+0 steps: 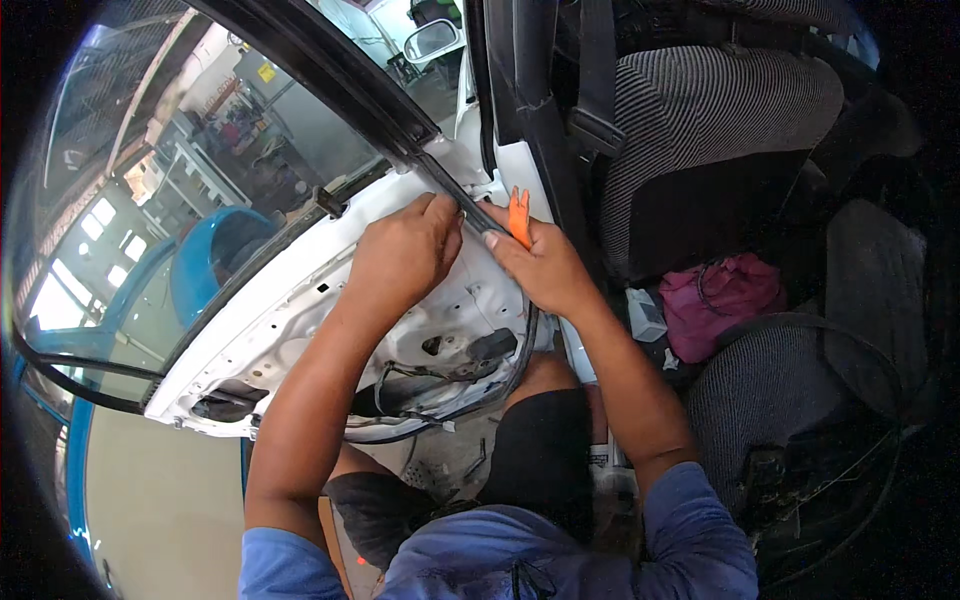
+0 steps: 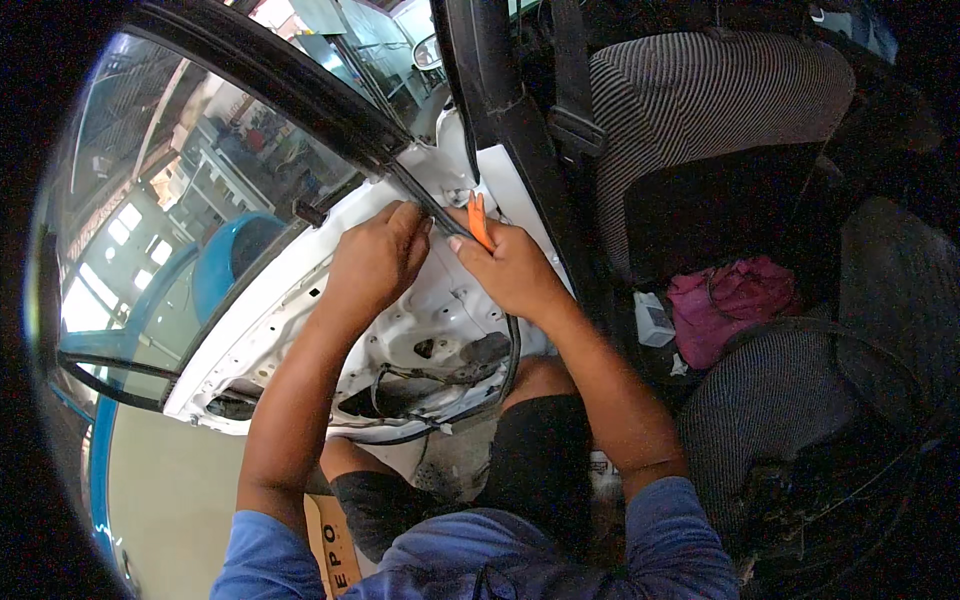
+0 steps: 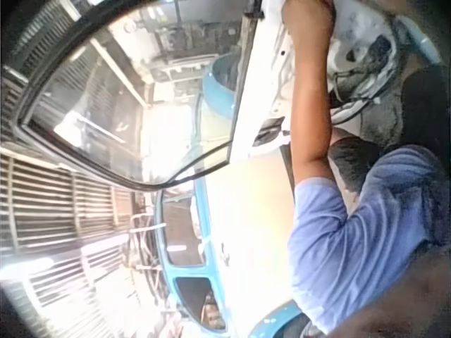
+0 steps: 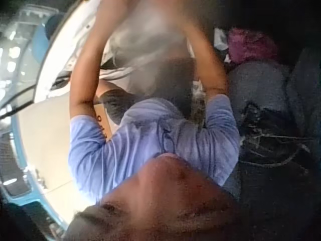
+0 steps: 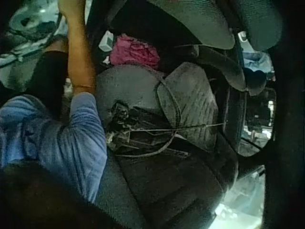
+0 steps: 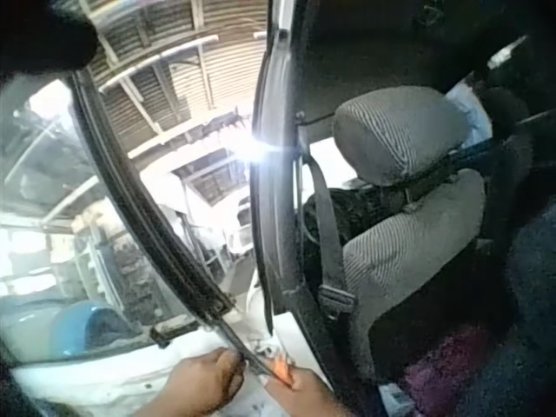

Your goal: Dismantling and working on internal components of a car door.

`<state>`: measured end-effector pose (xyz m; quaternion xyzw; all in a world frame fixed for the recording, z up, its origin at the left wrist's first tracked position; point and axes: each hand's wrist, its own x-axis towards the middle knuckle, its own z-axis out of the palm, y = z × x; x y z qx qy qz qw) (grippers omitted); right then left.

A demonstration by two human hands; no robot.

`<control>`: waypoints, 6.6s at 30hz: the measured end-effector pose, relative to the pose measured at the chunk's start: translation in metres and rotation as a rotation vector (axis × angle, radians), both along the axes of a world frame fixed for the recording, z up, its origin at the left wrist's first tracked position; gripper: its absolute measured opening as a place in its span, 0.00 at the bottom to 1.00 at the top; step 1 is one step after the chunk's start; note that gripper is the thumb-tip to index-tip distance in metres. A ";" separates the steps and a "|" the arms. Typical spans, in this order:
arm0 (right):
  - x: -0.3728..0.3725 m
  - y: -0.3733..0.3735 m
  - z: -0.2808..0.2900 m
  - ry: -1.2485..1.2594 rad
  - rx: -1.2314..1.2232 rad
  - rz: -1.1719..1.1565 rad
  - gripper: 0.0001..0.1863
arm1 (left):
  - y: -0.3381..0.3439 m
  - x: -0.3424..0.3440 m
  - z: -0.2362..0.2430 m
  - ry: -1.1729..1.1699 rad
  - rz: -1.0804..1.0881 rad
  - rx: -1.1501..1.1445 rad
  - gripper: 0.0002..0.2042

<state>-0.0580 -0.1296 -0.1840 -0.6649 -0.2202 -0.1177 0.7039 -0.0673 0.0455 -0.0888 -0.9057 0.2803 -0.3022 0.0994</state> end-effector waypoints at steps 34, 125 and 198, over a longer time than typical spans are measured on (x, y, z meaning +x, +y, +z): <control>-0.003 0.001 -0.001 0.066 0.075 0.008 0.21 | -0.020 -0.005 -0.006 -0.054 -0.001 -0.210 0.08; 0.115 -0.014 -0.145 0.231 0.289 0.626 0.22 | -0.070 0.059 0.079 0.248 -0.059 0.975 0.09; 0.116 -0.032 -0.141 0.143 0.335 0.585 0.13 | -0.074 0.054 0.090 0.109 -0.120 1.042 0.08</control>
